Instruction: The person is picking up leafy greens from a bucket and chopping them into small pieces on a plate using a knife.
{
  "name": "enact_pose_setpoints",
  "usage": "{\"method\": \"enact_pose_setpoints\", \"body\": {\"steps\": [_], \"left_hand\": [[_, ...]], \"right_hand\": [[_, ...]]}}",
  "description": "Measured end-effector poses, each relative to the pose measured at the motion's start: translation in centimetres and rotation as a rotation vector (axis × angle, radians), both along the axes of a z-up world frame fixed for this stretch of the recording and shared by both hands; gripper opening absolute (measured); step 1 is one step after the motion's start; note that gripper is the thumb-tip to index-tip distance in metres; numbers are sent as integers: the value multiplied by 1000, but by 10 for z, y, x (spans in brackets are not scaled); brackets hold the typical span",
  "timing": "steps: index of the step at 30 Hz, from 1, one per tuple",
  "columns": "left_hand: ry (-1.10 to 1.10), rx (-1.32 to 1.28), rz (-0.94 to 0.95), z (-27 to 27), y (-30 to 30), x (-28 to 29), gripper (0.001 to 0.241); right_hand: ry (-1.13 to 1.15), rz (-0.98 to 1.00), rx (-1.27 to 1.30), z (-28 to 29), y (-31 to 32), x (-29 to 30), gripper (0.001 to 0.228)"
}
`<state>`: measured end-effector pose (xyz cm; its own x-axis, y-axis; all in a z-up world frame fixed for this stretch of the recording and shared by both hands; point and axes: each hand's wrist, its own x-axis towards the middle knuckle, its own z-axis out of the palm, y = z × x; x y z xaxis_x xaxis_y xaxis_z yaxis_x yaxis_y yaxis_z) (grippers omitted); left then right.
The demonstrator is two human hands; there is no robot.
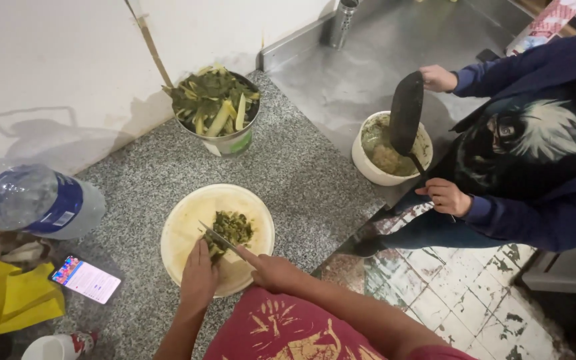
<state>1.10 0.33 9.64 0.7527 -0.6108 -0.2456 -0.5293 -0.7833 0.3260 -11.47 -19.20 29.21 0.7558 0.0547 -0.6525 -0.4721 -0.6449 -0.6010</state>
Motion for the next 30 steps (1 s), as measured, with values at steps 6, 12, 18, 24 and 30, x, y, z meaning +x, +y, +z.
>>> {"method": "enact_pose_setpoints", "body": {"steps": [6, 12, 18, 24, 30], "left_hand": [[-9, 2, -10, 0, -1, 0, 81], [-88, -33, -53, -21, 5, 2, 81], [-51, -25, -32, -9, 3, 0, 80], [-15, 6, -19, 5, -1, -3, 80], [-25, -343, -62, 13, -2, 8, 74]], "right_hand": [[-87, 40, -28, -32, -5, -5, 74], [-63, 38, -26, -21, -5, -4, 73], [-50, 23, -16, -23, -5, -5, 74], [-95, 20, 4, -31, -6, -8, 74], [-42, -16, -5, -25, -6, -5, 81]]}}
